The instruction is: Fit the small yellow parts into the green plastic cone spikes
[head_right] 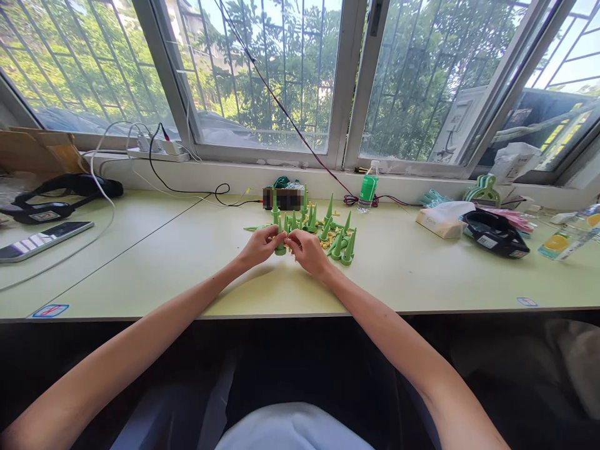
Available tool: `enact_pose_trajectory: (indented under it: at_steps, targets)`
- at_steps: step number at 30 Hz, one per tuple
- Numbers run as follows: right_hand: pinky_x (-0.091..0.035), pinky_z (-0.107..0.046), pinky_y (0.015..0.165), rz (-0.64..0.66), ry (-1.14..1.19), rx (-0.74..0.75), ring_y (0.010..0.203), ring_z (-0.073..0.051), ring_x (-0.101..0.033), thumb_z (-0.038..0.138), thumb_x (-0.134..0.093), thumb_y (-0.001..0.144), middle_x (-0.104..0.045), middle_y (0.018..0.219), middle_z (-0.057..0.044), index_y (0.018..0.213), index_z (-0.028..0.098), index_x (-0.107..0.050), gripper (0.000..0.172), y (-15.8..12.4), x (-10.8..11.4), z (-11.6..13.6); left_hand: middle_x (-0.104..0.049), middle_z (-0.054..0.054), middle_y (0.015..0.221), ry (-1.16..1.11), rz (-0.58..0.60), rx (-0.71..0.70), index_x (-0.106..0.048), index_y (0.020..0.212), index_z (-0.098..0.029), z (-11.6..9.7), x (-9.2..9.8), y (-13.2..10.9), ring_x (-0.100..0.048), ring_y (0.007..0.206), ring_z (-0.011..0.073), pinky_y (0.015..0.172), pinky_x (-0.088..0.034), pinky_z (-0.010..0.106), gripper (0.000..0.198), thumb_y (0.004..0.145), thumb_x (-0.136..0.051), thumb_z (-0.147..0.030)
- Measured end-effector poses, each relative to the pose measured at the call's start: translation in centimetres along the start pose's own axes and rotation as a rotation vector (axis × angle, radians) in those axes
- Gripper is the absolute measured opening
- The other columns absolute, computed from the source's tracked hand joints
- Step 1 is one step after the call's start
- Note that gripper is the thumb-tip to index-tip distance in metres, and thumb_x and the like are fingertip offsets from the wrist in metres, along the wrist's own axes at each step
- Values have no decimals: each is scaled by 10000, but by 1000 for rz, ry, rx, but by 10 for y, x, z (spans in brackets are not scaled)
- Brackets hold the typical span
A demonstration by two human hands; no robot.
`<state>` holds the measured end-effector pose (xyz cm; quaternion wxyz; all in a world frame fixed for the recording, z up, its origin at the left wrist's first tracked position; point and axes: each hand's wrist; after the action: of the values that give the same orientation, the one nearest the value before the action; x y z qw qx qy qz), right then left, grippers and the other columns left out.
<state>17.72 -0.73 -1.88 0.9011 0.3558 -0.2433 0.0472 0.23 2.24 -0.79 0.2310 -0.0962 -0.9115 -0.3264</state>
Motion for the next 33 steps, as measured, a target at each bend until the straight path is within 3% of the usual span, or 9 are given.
enact_pose_trajectory:
  at_steps: [7,12,24,28,33]
  targets:
    - [-568,-265,552,15,85,13,665,-145,-606,357,-652,853,-618,845,-45,944,186,-609,198,1,-1,-7,-380,-36,605,57,-55,28,-378,646,-187,3,3,2,-321,533,87,475,-265,229,385,893,-520,-445]
    - [-606,-279,634,16,85,48,773,-167,-643,323,-689,820,-615,887,-51,946,186,-621,198,2,-1,-10,-373,-35,609,32,-58,29,-417,657,-184,5,2,3,-334,538,91,482,-267,235,372,895,-512,-453]
    - [-536,-264,610,112,96,2,554,-119,-626,286,-604,891,-643,724,-3,878,172,-633,118,0,2,-7,-437,-31,618,-36,-34,27,-444,648,-172,-4,4,0,-344,533,76,472,-297,214,412,874,-542,-502]
    - [-490,-236,567,137,69,2,499,-109,-600,292,-508,951,-599,585,17,741,175,-586,253,0,3,-3,-432,-31,627,-69,5,32,-415,649,-178,-6,2,-2,-337,523,70,461,-286,213,414,875,-545,-499]
    - [-426,-206,476,150,85,-56,412,-85,-536,350,-433,989,-569,540,30,677,183,-511,362,-1,2,-7,-316,-56,593,-120,42,35,-333,642,-192,-8,0,-5,-315,471,56,427,-248,209,441,884,-548,-491]
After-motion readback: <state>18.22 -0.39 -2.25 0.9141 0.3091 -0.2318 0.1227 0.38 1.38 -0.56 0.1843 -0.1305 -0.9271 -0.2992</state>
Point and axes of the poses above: each hand's wrist, its own y-axis towards the middle knuckle, its own x-axis out of the back of the hand, z = x × y
